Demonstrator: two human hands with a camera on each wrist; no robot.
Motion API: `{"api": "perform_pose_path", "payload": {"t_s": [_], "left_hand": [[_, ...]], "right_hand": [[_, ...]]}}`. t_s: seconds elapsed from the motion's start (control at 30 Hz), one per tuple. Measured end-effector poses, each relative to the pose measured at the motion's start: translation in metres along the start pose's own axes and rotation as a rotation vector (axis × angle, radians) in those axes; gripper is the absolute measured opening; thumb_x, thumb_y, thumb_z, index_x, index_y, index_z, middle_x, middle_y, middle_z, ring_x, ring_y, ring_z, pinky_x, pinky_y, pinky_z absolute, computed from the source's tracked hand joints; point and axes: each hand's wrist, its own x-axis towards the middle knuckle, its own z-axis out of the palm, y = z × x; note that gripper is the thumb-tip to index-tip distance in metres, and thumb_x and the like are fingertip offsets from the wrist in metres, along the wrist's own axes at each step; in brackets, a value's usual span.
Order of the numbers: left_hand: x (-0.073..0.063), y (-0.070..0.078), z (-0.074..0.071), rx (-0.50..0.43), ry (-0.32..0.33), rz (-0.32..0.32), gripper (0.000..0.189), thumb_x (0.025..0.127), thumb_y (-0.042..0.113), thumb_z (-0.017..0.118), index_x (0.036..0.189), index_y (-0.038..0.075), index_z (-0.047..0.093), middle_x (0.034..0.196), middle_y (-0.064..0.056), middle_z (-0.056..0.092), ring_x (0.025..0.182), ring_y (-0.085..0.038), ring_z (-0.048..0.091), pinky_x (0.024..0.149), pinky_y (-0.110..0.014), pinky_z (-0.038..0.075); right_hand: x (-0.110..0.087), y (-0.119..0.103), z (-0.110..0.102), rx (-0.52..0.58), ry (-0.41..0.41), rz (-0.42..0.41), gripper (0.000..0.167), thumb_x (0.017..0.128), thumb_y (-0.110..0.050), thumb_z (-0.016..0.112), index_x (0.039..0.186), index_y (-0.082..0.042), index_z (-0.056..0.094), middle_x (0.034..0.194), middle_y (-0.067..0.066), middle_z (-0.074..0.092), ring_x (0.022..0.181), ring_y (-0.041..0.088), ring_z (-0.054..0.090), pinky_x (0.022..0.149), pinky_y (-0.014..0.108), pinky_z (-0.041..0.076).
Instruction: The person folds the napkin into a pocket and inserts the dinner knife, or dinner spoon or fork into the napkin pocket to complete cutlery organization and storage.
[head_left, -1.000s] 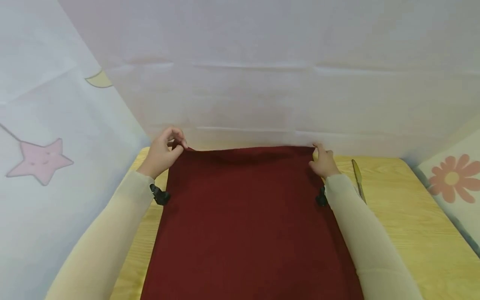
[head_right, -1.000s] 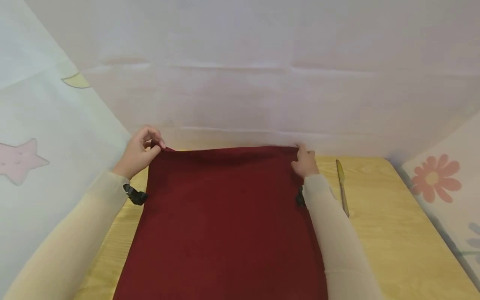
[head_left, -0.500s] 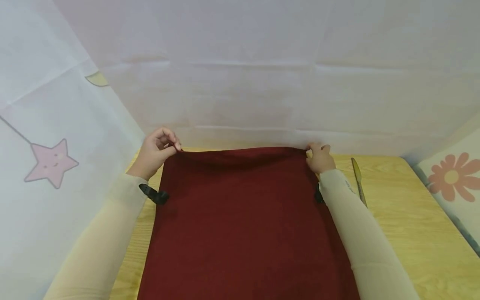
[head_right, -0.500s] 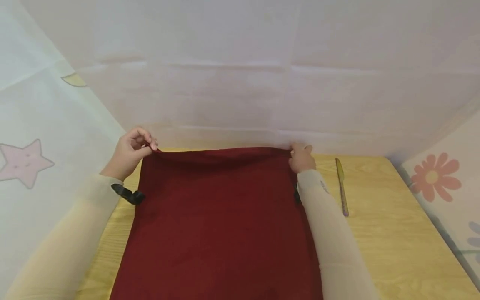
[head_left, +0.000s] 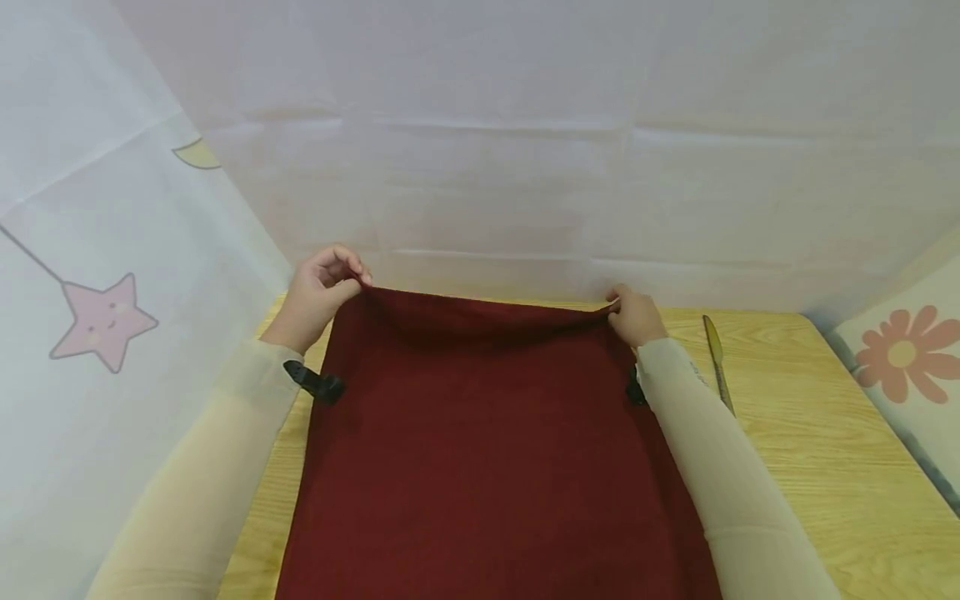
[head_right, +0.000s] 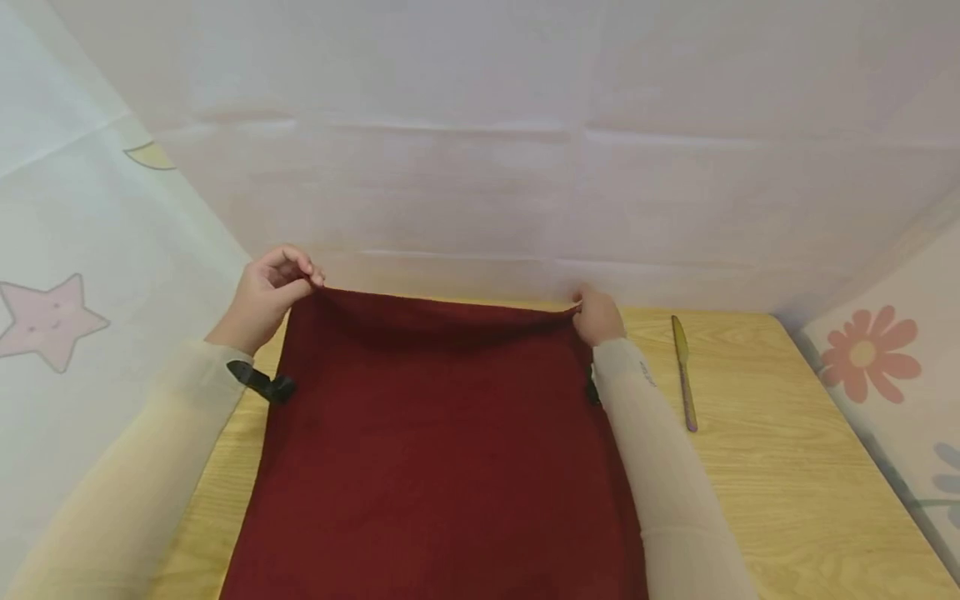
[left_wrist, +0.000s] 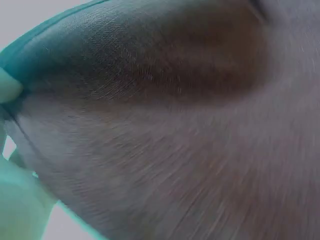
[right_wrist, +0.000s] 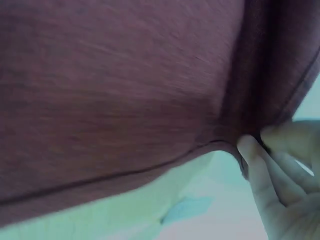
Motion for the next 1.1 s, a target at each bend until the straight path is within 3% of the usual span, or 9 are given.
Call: {"api": "perform_pose_path", "payload": {"t_s": [0.13,0.2,0.3,0.4,0.53,0.67,0.73,0.87,1.1], "left_hand": [[0.006,-0.004,-0.008,0.303,0.058,-0.069,0.003,0.098,0.002,0.063,0.101,0.004,0.063,0.1,0.0,0.069,0.096,-0.014,0.064,0.085,-0.026,0.049],[0.011,-0.005,-0.011,0.463,0.084,-0.087,0.007,0.097,0.008,0.067,0.104,0.006,0.065,0.103,-0.001,0.071,0.096,-0.012,0.065,0.082,-0.024,0.049],[0.02,-0.004,-0.011,0.597,0.146,-0.084,0.012,0.097,0.009,0.068,0.108,0.007,0.065,0.108,-0.006,0.069,0.1,-0.016,0.065,0.082,-0.027,0.051],[0.03,0.003,-0.005,0.616,0.237,-0.058,0.014,0.099,0.007,0.064,0.113,0.004,0.062,0.109,-0.009,0.065,0.105,-0.021,0.066,0.082,-0.027,0.056],[0.045,0.02,0.002,0.52,0.379,0.02,0.01,0.1,0.003,0.06,0.11,0.004,0.059,0.104,-0.003,0.062,0.101,-0.016,0.066,0.082,-0.023,0.057],[0.057,0.033,0.001,0.465,0.436,0.095,0.01,0.099,0.001,0.059,0.109,0.003,0.061,0.104,-0.001,0.064,0.096,-0.011,0.064,0.086,-0.023,0.055],[0.058,0.033,-0.002,0.462,0.412,0.098,0.014,0.099,0.001,0.058,0.112,0.0,0.064,0.107,-0.002,0.065,0.097,-0.01,0.065,0.087,-0.023,0.055],[0.049,0.026,-0.012,0.465,0.296,0.067,0.02,0.102,0.005,0.058,0.118,-0.002,0.068,0.115,-0.005,0.064,0.102,-0.013,0.068,0.091,-0.024,0.054],[0.009,0.023,-0.038,0.59,0.005,-0.059,0.026,0.104,0.028,0.06,0.122,0.012,0.071,0.122,-0.002,0.066,0.109,-0.003,0.061,0.099,-0.034,0.049]], "right_hand": [[-0.004,0.001,-0.021,-0.086,0.132,-0.013,0.027,0.097,0.005,0.051,0.117,0.013,0.068,0.113,0.032,0.067,0.105,0.047,0.063,0.092,0.059,0.05],[-0.006,-0.004,-0.035,-0.081,0.144,0.006,0.026,0.1,0.003,0.049,0.118,0.013,0.066,0.11,0.032,0.067,0.1,0.046,0.064,0.088,0.059,0.051],[-0.005,-0.012,-0.057,-0.074,0.161,0.022,0.027,0.104,0.0,0.046,0.122,0.013,0.06,0.108,0.033,0.066,0.091,0.044,0.065,0.081,0.056,0.052],[0.0,-0.021,-0.078,-0.083,0.219,-0.007,0.026,0.104,0.001,0.045,0.121,0.013,0.059,0.112,0.034,0.063,0.099,0.047,0.063,0.085,0.057,0.05],[0.005,-0.036,-0.102,-0.083,0.389,-0.069,0.029,0.104,0.002,0.041,0.122,0.013,0.06,0.117,0.035,0.059,0.111,0.051,0.055,0.096,0.06,0.045],[0.005,-0.045,-0.12,-0.041,0.508,-0.121,0.03,0.103,0.003,0.04,0.12,0.011,0.064,0.111,0.033,0.061,0.105,0.049,0.056,0.092,0.057,0.045],[0.004,-0.043,-0.124,-0.033,0.506,-0.14,0.027,0.103,0.003,0.044,0.116,0.011,0.067,0.108,0.033,0.064,0.101,0.048,0.058,0.089,0.056,0.046],[-0.003,-0.035,-0.128,-0.033,0.444,-0.158,0.022,0.1,0.002,0.053,0.11,0.01,0.07,0.102,0.03,0.069,0.091,0.046,0.066,0.083,0.054,0.05],[-0.034,-0.021,-0.142,-0.033,0.169,-0.134,0.021,0.102,-0.015,0.063,0.11,0.001,0.075,0.103,0.023,0.073,0.092,0.039,0.068,0.081,0.056,0.052]]}}
